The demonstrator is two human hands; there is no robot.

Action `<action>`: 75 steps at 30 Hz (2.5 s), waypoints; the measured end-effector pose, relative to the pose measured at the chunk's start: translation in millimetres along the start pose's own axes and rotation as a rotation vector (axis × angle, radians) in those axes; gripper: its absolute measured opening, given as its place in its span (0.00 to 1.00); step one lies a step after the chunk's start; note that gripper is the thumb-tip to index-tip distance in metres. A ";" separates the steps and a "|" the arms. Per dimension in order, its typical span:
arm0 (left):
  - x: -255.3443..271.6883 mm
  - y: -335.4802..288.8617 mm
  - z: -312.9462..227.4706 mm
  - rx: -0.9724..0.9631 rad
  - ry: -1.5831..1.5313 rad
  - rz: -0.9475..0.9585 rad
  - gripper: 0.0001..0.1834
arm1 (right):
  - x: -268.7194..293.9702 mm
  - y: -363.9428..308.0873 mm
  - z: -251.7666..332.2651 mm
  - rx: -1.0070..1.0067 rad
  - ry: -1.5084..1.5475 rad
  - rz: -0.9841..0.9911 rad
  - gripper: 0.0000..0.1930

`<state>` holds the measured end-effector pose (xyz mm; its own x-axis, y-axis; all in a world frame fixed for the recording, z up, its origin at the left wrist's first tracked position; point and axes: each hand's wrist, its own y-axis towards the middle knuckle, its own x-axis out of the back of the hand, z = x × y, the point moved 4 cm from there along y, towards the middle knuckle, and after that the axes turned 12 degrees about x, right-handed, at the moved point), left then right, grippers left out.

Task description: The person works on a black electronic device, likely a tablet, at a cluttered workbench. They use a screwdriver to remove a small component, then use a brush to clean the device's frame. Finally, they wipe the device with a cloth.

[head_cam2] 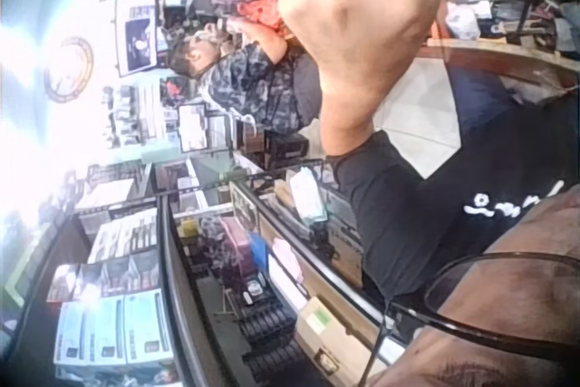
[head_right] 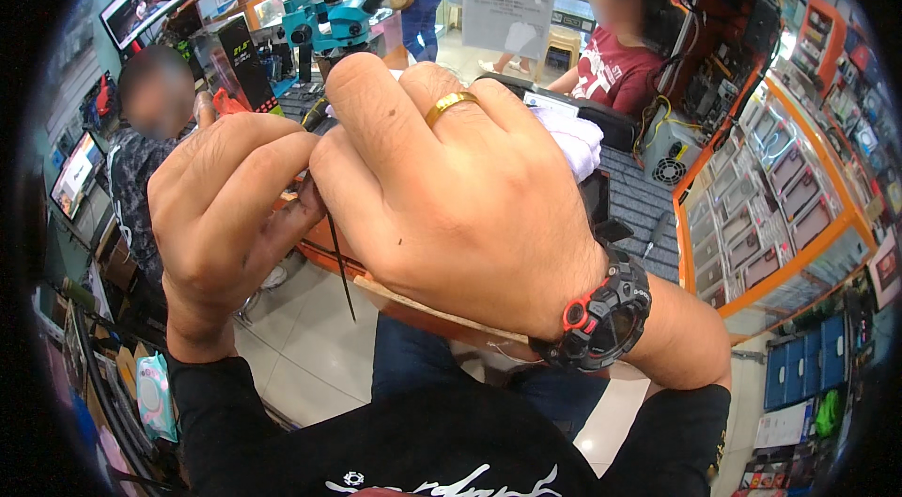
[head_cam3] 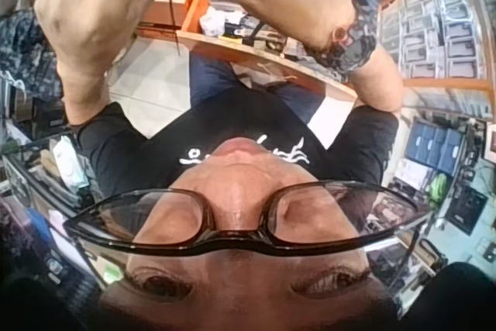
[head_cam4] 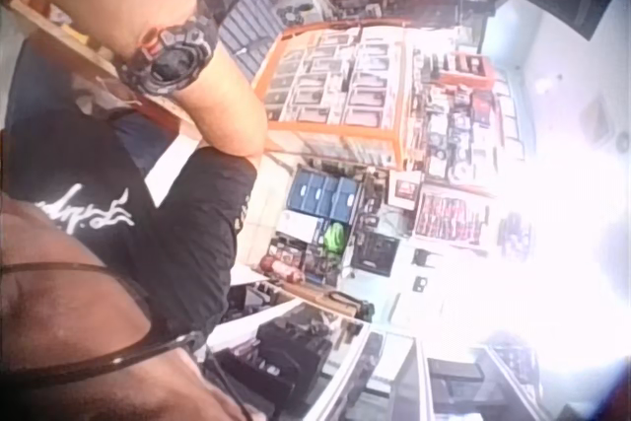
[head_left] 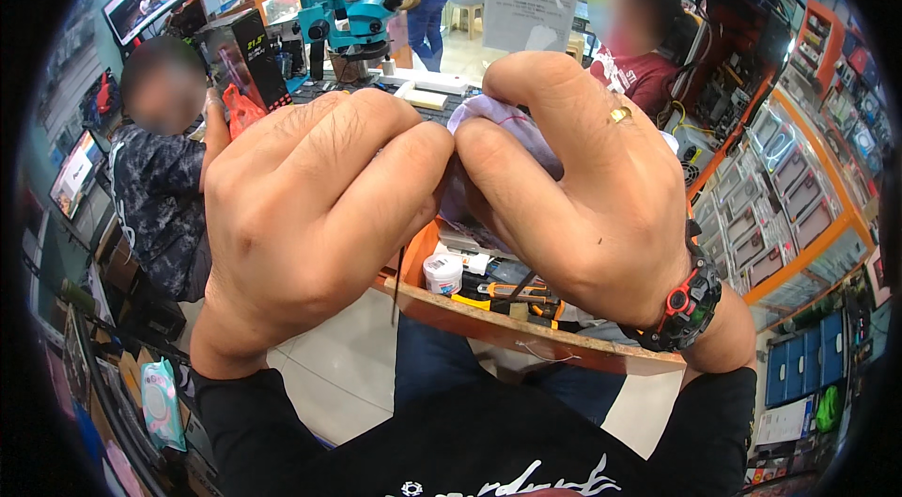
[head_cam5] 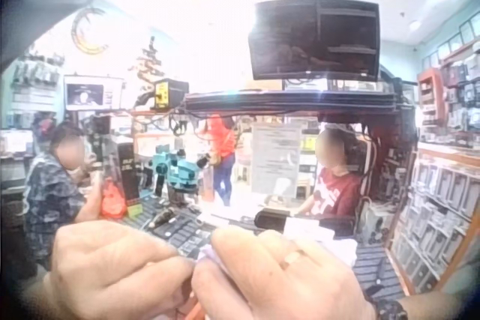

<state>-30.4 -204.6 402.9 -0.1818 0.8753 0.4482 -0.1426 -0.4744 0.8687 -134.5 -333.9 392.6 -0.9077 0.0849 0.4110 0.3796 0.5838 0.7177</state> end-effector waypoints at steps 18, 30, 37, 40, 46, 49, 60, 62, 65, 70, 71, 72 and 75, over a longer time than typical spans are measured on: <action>9.8 -9.5 12.5 0.137 -0.045 0.072 0.13 | 17.4 -38.3 -26.2 -0.086 -0.070 0.195 0.14; 14.1 -13.6 21.2 0.212 -0.048 0.033 0.14 | 32.2 -61.2 -39.2 -0.207 -0.092 0.234 0.13; 14.3 -13.3 26.2 0.204 -0.107 0.081 0.14 | 38.7 -69.3 -43.1 -0.358 0.102 0.217 0.11; 15.9 -11.7 30.0 0.197 -0.106 0.101 0.15 | 40.1 -76.8 -52.8 -0.455 0.256 0.139 0.09; 18.3 -9.9 33.3 0.172 -0.076 0.129 0.14 | 54.0 -123.8 -71.9 -0.656 0.364 -0.106 0.06; 21.2 -10.8 37.1 0.119 -0.061 0.118 0.14 | 63.2 -168.8 -70.1 -0.875 0.500 -0.087 0.07; 6.2 -7.8 44.7 0.319 0.036 0.374 0.11 | 58.9 -200.3 -41.7 -0.783 0.390 0.267 0.11; -3.5 -4.2 41.7 0.296 0.012 0.378 0.10 | 82.3 -162.3 -47.1 -0.749 0.498 0.119 0.16; -14.4 -1.0 39.9 0.264 -0.020 0.367 0.10 | 88.4 -116.2 -30.5 -0.579 0.377 0.222 0.22; -22.2 2.4 42.9 0.237 -0.084 0.349 0.10 | 67.1 -90.3 -8.8 -0.245 0.162 0.306 0.30; -22.9 3.8 44.1 0.232 -0.096 0.341 0.10 | 64.4 -92.2 -5.6 -0.248 0.155 0.360 0.34; -23.1 4.8 45.3 0.233 -0.107 0.339 0.09 | 65.8 -93.5 -1.7 -0.218 0.112 0.372 0.35; -23.8 8.0 51.5 0.239 -0.164 0.333 0.09 | 62.4 -105.9 -0.5 -0.261 -0.083 0.619 0.35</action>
<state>22.9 -224.4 410.1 -0.0199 0.6909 0.7226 0.1306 -0.7148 0.6870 -231.3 -390.8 342.5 -0.5159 0.4090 0.7527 0.8552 0.1946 0.4804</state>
